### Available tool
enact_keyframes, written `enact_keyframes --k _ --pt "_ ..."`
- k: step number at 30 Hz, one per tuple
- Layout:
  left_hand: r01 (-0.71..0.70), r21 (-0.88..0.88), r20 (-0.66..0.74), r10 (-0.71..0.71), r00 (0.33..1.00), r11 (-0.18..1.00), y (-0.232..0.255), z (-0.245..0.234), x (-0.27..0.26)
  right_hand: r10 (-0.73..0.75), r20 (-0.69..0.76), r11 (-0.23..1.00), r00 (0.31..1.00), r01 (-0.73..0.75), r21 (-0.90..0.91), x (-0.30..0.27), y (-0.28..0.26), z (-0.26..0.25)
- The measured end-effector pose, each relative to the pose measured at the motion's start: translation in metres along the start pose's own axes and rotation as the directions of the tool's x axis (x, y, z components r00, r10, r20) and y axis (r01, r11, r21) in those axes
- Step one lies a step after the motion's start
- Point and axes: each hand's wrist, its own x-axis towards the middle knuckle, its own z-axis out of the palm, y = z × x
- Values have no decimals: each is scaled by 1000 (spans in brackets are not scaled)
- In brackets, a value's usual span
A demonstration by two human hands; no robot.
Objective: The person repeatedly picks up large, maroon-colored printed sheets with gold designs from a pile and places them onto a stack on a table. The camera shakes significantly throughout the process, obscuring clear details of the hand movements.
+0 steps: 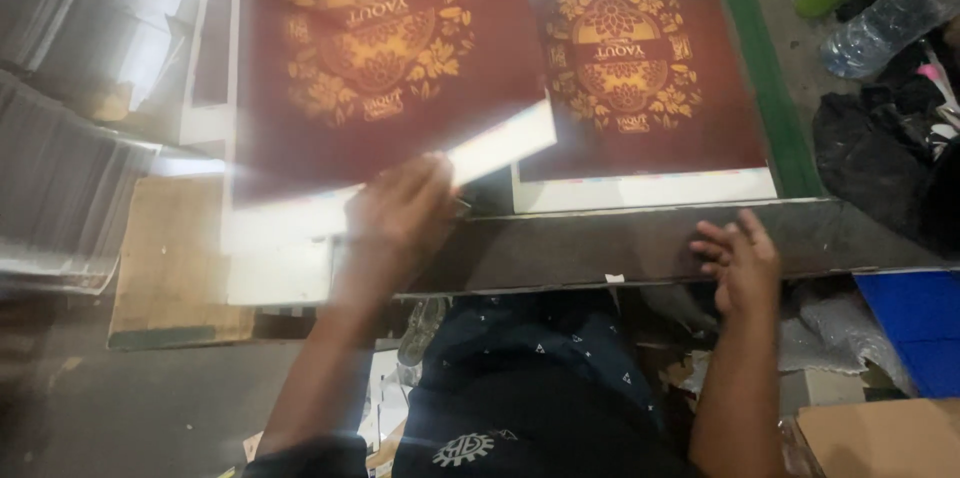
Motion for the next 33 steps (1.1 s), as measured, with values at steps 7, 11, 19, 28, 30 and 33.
enact_keyframes --k 7,11,19,28,30,33 --pt "-148 -114 55 155 986 982 48 67 -5 -17 368 999 930 29 -28 -96 -26 102" --pt "-139 -241 218 193 957 961 83 75 -7 -104 554 976 826 -21 216 -120 -38 136" --pt "-70 -219 225 120 967 973 36 33 7 -244 218 917 945 152 368 -83 -37 75" --pt "70 298 223 -141 965 952 -115 68 -2 -266 -51 926 962 270 264 -79 -21 -30" --pt "76 417 323 -226 919 906 -120 77 -1 -232 -112 937 966 253 241 -86 -18 -43" --pt "85 392 443 -269 855 916 -139 84 -7 -88 -224 966 971 138 218 -95 -21 -51"
